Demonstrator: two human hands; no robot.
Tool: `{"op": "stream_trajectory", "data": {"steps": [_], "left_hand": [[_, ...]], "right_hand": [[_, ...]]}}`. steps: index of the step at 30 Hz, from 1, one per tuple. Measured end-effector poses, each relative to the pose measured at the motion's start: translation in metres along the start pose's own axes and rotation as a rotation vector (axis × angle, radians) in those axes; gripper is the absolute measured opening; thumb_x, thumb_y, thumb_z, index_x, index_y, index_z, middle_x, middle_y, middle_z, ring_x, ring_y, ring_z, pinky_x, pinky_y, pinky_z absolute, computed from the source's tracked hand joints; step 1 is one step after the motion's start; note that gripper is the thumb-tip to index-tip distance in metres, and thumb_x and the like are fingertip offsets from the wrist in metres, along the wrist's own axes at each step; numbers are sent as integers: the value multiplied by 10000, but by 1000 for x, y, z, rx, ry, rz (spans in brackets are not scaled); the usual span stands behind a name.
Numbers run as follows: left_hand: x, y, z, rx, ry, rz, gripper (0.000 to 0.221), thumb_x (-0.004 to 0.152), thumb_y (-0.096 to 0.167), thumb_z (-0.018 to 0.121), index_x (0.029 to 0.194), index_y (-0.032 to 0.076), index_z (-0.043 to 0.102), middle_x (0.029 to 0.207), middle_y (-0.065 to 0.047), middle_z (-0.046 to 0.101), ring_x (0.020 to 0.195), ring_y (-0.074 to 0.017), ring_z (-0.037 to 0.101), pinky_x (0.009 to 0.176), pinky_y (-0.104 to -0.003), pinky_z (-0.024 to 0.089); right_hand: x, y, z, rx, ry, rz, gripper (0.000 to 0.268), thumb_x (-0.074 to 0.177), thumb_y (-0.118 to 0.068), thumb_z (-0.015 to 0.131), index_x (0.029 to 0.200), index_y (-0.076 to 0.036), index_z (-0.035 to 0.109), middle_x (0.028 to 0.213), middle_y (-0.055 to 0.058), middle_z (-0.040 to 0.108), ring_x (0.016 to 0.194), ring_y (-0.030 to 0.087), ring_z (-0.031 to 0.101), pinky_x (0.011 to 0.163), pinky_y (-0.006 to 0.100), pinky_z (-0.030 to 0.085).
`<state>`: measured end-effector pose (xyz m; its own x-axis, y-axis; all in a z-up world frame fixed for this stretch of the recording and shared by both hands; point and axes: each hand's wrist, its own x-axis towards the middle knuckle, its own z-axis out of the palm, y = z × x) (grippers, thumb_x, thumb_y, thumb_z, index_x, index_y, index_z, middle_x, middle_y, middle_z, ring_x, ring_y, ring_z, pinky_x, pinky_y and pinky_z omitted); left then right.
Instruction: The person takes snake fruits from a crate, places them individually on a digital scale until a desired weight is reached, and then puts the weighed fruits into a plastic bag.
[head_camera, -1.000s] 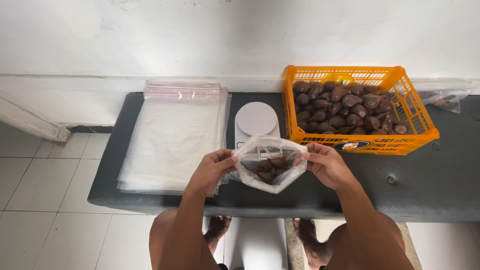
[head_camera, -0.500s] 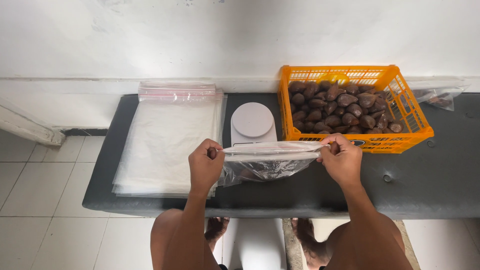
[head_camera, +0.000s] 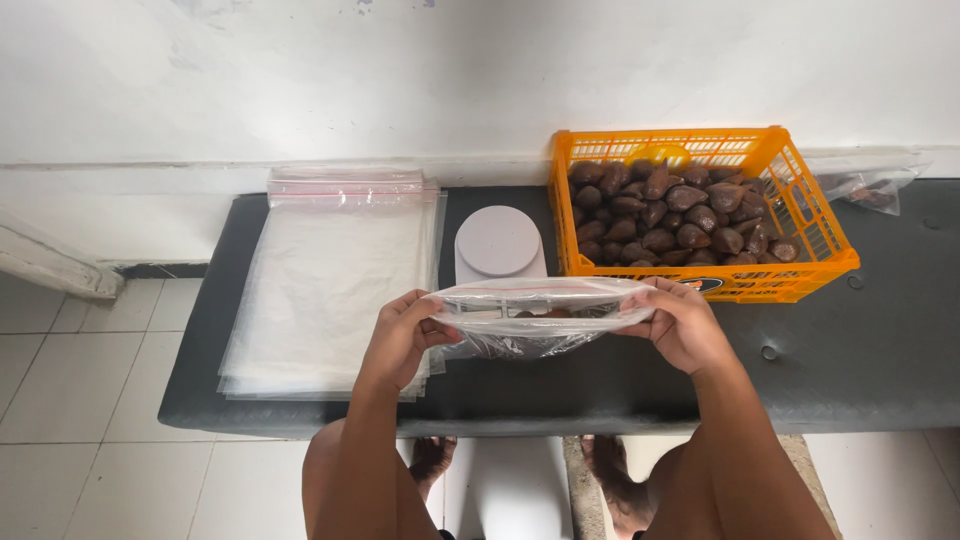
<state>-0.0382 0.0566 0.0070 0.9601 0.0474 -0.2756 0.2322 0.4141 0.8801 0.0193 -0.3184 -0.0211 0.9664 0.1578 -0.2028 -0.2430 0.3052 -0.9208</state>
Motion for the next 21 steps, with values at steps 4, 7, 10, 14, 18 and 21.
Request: {"op": "stream_trajectory", "data": {"steps": [4,7,10,14,18,21], "left_hand": [[-4,2,-11,-149,-109,46,243,926,248,601,959,12,644,854,-158,729,783,-263,755,792,-430,615],[-3,3,-20,-179,-89,137,202,928,119,600,1023,-41,677,927,-138,704,873,-235,718,892,-414,574],[-11,16,-21,-244,-144,97,300,941,171,616,1131,-48,692,938,-138,724,894,-236,717,941,-402,569],[-5,9,-29,-256,-140,103,328,956,158,647,1198,-62,670,928,-135,728,835,-212,727,833,-332,611],[10,-15,-33,-178,-109,148,289,927,71,712,1174,-62,646,821,-102,647,636,-157,663,602,-258,603],[-5,2,-8,222,205,301,126,871,-60,619,935,-4,712,624,-62,471,500,-125,514,460,-239,444]], "right_hand": [[-4,-6,-4,137,-149,1,402,920,-307,600,1119,34,674,1007,217,760,905,297,770,790,476,647],[-13,-23,9,145,-271,-32,449,891,-302,558,1158,32,695,1063,232,767,988,318,762,852,478,624],[-12,-24,12,200,-298,-17,491,852,-276,563,1175,81,661,1059,248,746,1010,334,752,899,482,603],[9,1,-2,169,-236,-36,252,885,-125,611,1059,57,626,933,204,736,861,296,770,791,451,643],[22,18,7,119,-150,-71,193,863,20,697,1007,67,577,808,215,669,687,339,759,652,483,667],[-1,-6,55,-223,95,-249,185,792,152,622,925,27,592,693,115,484,550,261,672,539,435,668]]}}
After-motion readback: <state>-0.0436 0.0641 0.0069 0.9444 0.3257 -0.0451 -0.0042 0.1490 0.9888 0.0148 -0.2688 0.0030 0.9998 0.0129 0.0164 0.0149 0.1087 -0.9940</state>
